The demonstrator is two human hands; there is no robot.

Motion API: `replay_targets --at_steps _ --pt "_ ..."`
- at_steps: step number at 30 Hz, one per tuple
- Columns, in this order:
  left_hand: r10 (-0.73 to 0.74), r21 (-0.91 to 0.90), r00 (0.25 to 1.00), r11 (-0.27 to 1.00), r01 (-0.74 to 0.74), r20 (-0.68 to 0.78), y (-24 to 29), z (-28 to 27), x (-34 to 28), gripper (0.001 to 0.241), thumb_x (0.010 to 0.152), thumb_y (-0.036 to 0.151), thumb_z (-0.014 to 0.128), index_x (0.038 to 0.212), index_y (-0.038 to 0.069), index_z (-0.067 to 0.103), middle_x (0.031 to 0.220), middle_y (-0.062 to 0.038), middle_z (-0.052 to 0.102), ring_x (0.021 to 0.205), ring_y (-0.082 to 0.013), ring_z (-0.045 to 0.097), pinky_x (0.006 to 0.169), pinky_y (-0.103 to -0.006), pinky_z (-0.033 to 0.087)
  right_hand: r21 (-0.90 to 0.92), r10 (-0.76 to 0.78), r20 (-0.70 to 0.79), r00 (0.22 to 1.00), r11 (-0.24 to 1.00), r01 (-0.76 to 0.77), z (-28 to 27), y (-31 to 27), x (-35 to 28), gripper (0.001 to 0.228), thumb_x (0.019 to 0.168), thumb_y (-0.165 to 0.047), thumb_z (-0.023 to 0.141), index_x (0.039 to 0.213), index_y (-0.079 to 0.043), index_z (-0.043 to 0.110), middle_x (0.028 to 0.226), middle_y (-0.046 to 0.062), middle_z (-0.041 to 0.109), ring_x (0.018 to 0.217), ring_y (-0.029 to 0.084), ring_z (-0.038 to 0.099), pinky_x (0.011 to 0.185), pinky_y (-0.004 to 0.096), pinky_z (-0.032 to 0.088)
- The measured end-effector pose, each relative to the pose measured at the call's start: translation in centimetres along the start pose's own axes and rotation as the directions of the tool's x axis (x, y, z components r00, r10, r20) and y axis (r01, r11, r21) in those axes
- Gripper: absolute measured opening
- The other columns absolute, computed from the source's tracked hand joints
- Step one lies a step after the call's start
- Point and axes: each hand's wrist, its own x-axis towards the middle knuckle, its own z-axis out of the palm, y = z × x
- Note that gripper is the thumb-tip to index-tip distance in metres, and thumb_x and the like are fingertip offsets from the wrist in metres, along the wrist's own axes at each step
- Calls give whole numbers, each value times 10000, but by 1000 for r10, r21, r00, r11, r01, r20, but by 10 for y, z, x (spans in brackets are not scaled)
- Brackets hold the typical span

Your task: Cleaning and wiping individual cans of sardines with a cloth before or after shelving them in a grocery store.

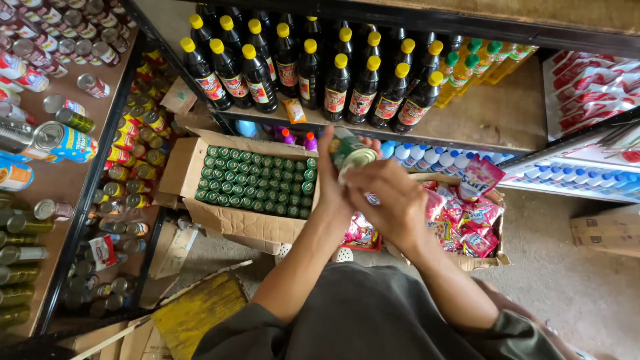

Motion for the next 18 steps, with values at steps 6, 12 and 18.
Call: replay_targets --at_steps 6,12,18 --pt "101 62 994 993 -98 -50 -12 -6 0 547 815 540 784 942 35 617 898 -113 726 903 -285 734 865 -407 625 -43 -58 -52 997 998 55 -13 31 3 159 830 93 795 886 -55 813 910 98 760 783 280 726 721 340 587" --pt "119 92 993 989 -116 -26 4 5 -5 554 791 557 785 949 40 665 905 -110 736 899 -284 743 850 -388 633 13 -16 -1 1000 1000 16 -10 26 -7 96 810 10 821 826 -75 780 843 67 753 724 264 728 661 357 588" --pt "85 85 996 993 -83 -16 -13 12 -7 555 802 535 795 950 19 654 878 -138 738 862 -297 749 818 -408 640 75 -28 -23 999 997 30 -11 16 -4 154 804 97 779 878 -36 802 897 113 761 772 294 737 706 353 607"
